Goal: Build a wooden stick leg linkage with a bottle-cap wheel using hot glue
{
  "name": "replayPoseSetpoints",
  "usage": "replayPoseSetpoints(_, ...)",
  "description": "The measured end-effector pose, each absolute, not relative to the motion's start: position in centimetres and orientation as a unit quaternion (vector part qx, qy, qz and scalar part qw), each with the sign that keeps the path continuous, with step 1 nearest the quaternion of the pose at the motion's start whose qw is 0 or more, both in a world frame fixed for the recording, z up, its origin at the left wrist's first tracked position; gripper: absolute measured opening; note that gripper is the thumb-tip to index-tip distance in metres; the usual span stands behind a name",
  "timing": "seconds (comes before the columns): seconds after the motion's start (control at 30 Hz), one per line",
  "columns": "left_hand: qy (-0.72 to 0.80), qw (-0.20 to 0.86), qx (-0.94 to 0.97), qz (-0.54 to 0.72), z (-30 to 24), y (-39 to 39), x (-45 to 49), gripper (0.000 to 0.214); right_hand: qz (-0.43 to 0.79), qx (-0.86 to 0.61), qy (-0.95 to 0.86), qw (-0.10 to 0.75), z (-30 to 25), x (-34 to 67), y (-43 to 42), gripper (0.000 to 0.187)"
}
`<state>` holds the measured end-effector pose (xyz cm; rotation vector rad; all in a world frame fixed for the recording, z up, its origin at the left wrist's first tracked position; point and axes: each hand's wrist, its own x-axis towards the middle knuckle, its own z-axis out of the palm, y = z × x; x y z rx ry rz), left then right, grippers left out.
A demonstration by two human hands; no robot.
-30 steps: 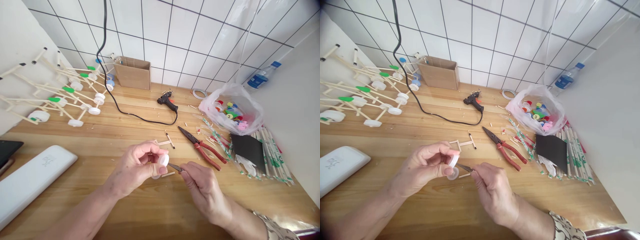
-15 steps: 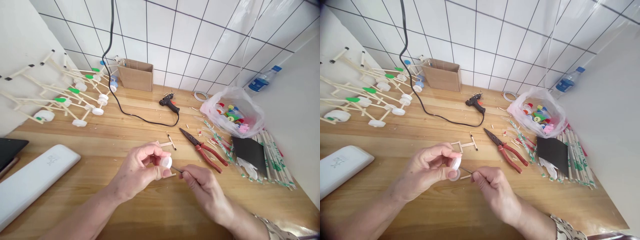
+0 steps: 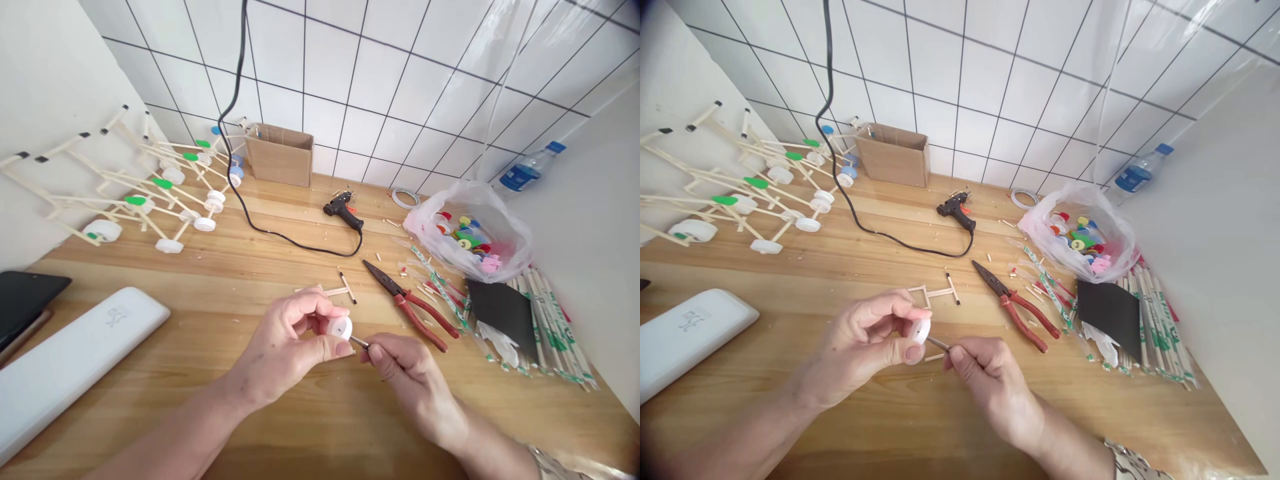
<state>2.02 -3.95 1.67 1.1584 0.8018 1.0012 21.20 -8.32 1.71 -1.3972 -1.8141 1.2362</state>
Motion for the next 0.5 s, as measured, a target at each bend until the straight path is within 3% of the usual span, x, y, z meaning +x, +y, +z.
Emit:
replayPoseSetpoints(0.17,0.392,0.652,0.495,0.42,1.6,-4.1,2.4,0.018,0.157,-0.466,-0.819,0.295,0.7,21.4,-8.9,0.02)
replayPoseSetpoints(0.23,0.41,0.65,0.485,0.417,1.8,-4.2,2.6,0.019,0.119,-0.459,-0.83,0.292,0.5,21.3,-8.9,0.018)
replayPoseSetpoints(0.3,0.42,0.653,0.474,0.416,2.1,-4.3,2.7,0.017,0.177,-0.48,-0.808,0.293,0.5,21.2,-8.9,0.02)
replayPoseSetpoints(0.5,0.403,0.681,0.474,0.385,1.9,-4.2,2.6,0.019,0.556,-0.534,-0.572,0.282,1.1,20.7,-8.2,0.044)
